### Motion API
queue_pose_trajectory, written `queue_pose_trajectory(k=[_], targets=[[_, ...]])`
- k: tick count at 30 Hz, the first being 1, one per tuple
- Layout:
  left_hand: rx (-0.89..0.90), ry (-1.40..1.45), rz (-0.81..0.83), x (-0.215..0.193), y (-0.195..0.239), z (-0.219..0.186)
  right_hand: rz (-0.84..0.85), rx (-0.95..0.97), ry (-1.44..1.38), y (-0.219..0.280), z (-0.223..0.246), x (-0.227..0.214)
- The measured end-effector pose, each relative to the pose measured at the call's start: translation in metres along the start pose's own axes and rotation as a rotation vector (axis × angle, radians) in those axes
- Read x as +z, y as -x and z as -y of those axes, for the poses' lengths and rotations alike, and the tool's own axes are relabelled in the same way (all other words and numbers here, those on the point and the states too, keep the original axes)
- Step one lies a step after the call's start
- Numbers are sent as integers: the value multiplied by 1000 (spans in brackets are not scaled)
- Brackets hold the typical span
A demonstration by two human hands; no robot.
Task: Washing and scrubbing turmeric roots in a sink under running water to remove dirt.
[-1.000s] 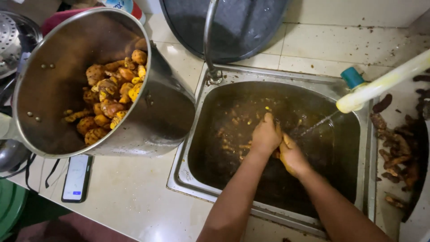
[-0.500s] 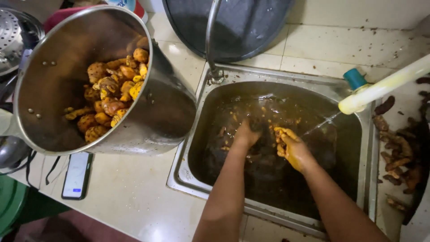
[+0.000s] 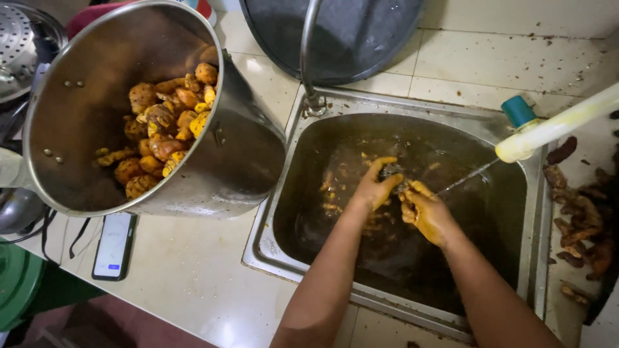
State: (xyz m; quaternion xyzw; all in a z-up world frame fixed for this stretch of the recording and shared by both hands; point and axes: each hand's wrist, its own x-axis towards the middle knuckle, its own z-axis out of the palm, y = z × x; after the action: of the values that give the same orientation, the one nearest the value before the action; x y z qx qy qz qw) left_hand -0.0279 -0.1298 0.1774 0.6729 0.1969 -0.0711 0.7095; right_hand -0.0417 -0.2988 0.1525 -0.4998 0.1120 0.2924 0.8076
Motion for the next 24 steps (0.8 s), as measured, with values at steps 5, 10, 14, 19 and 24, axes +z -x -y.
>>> queue_pose_trajectory(k=[5,10,14,19,24], targets=[[-150,401,80,-2,22,-29,33,-21,12,-1,-5,-2],[55,-34,110,8,21,-10,40,-35,35,-10,-14,-16],[-21,-522,65,20,7,7,29,-104,106,1,-15,-8],[0,-677,26,16,5,-7,9,-187,231,-8,-35,-7],[60,-606,-6,11,21,-27,-72,-167,136,-18,-29,-6]])
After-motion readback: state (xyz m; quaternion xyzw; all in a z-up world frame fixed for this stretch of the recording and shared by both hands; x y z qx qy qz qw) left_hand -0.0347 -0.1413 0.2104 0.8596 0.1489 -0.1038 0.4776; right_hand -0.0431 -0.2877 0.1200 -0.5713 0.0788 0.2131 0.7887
